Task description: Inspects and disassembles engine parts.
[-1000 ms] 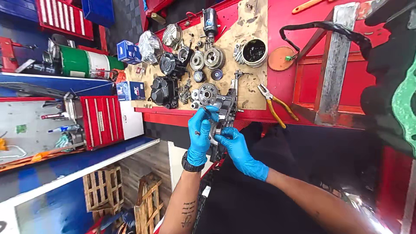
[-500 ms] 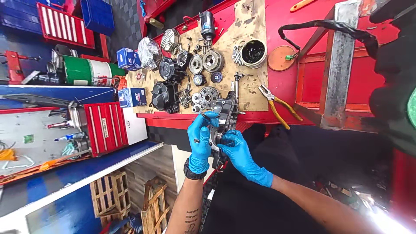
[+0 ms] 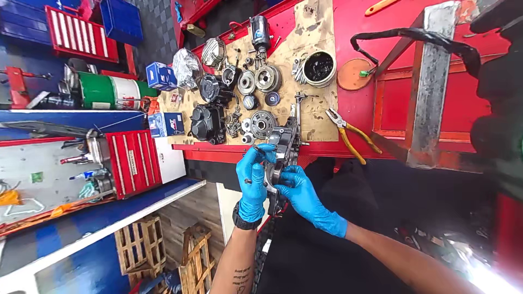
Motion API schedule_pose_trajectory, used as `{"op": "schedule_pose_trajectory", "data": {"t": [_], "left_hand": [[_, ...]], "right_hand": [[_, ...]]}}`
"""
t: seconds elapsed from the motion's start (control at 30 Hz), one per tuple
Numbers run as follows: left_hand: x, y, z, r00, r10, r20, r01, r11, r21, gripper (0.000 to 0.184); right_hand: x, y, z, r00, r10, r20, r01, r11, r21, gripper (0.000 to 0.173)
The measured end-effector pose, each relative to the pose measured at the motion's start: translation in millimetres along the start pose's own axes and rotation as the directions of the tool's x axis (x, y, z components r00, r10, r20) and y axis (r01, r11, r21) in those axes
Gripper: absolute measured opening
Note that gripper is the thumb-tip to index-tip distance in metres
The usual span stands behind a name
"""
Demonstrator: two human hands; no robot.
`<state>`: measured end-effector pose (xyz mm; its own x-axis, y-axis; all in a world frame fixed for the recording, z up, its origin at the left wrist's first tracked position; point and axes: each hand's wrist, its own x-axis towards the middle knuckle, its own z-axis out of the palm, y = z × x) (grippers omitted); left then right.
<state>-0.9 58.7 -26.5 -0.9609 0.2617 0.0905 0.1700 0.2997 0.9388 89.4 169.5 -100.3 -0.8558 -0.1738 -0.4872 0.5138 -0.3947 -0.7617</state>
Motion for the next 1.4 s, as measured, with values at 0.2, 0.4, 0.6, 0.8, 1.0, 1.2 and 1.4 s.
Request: {"op": "schedule_pose_trajectory", "data": {"t": [0.2,0.4,0.6,0.8,1.0,1.2,1.4], "left_hand": [[-4,1,3,1.000,0.014,-0.003,-0.014,1.000,0.005,0.072],[-1,0,0,1.000,0.013,-0.002,-0.013,1.000,0.000,0.071],[-1,5,-3,0.999,0.008,-0.046,-0.007,1.000,0.006,0.072],[-7,15,-16,0.987,-0.025,-0.160,-0.007,0.981,-0.196,0.076],[-10,32,-16,0.971,0.015,-0.240,-0.076,0.966,-0.247,0.076],[-15,52,-21,0.950,0.025,-0.313,-0.112,0.959,-0.261,0.080],[-27,74,-25,0.934,0.033,-0.355,-0.140,0.950,-0.279,0.082]], "right_hand": [[4,-8,-5,0.996,-0.035,0.078,0.054,0.962,-0.267,0.021],[7,1,-10,0.992,-0.081,0.101,0.102,0.968,-0.229,0.026],[3,-2,-18,0.988,-0.080,0.136,0.106,0.975,-0.194,0.032],[-3,-10,-31,0.990,-0.107,0.092,0.115,0.990,-0.079,0.023],[-6,-24,-39,0.976,-0.182,0.122,0.186,0.982,-0.026,0.018],[-15,-34,-51,0.913,-0.387,0.127,0.399,0.912,-0.094,0.018],[-24,-35,-96,0.951,-0.300,-0.079,0.263,0.916,-0.302,0.021]]}}
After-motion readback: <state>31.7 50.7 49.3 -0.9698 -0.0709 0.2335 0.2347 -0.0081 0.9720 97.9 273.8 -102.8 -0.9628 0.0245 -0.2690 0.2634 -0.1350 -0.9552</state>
